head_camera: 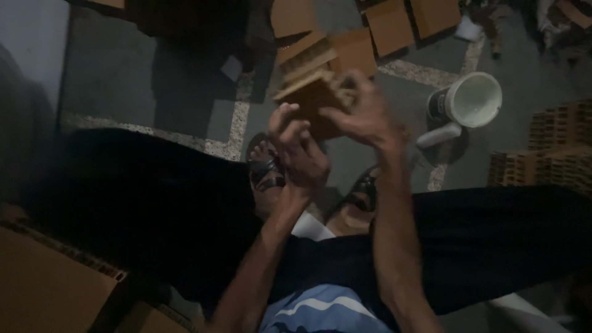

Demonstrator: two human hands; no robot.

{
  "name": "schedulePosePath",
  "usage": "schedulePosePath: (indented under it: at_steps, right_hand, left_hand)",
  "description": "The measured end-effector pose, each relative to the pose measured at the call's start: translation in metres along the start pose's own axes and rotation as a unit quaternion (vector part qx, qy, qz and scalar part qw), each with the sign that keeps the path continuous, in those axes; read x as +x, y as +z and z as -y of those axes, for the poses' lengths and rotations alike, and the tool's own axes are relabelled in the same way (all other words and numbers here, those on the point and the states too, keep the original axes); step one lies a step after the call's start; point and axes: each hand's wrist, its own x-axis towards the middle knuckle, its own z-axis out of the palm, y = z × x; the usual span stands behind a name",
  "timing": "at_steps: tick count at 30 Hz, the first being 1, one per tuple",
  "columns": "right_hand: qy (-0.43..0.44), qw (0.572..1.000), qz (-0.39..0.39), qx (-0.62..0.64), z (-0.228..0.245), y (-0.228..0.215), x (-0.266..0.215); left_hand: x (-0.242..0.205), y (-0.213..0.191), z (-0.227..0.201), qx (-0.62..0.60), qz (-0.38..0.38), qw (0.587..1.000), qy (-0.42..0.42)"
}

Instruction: The person sits on the floor and assembles small cardboard boxes by hand. They fold the flaps, apply adhesive, and secure the boxes with rubber bands, repeating the process for multiple units.

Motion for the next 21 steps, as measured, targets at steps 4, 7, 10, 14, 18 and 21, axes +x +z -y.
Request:
schedulePosePath:
  at_steps: [4,7,10,14,18,21]
  right_hand:
    - [-0.017,0.998,0.033,0.043,-0.012,0.094,0.051]
    - [0.006,0.998,0.044,0.054,-0.035,0.147,0.040]
    - [0.022,0.994,0.067,0.084,-0.056,0.179,0.016]
    - [0.035,0.987,0.078,0.137,-0.073,0.212,0.019]
    - [0.095,0.978,-0.149,0.114,-0.158,0.142,0.073]
    - [0.215,0.923,-0.303,0.100,-0.253,0.024,0.124]
  left_hand:
    - [0.014,-0.014,-0.014,-0.009,-0.012,0.995,0.099]
    - [0.017,-0.012,-0.018,-0.047,-0.020,0.993,0.110]
    - [0.015,0.001,-0.016,-0.049,-0.022,0.996,0.074]
    - [0.010,0.012,-0.005,-0.058,0.033,0.998,-0.011]
    - [0.003,0.021,0.001,-0.013,0.075,0.995,-0.064]
    - [0.001,0.023,0.006,-0.020,0.137,0.982,-0.131]
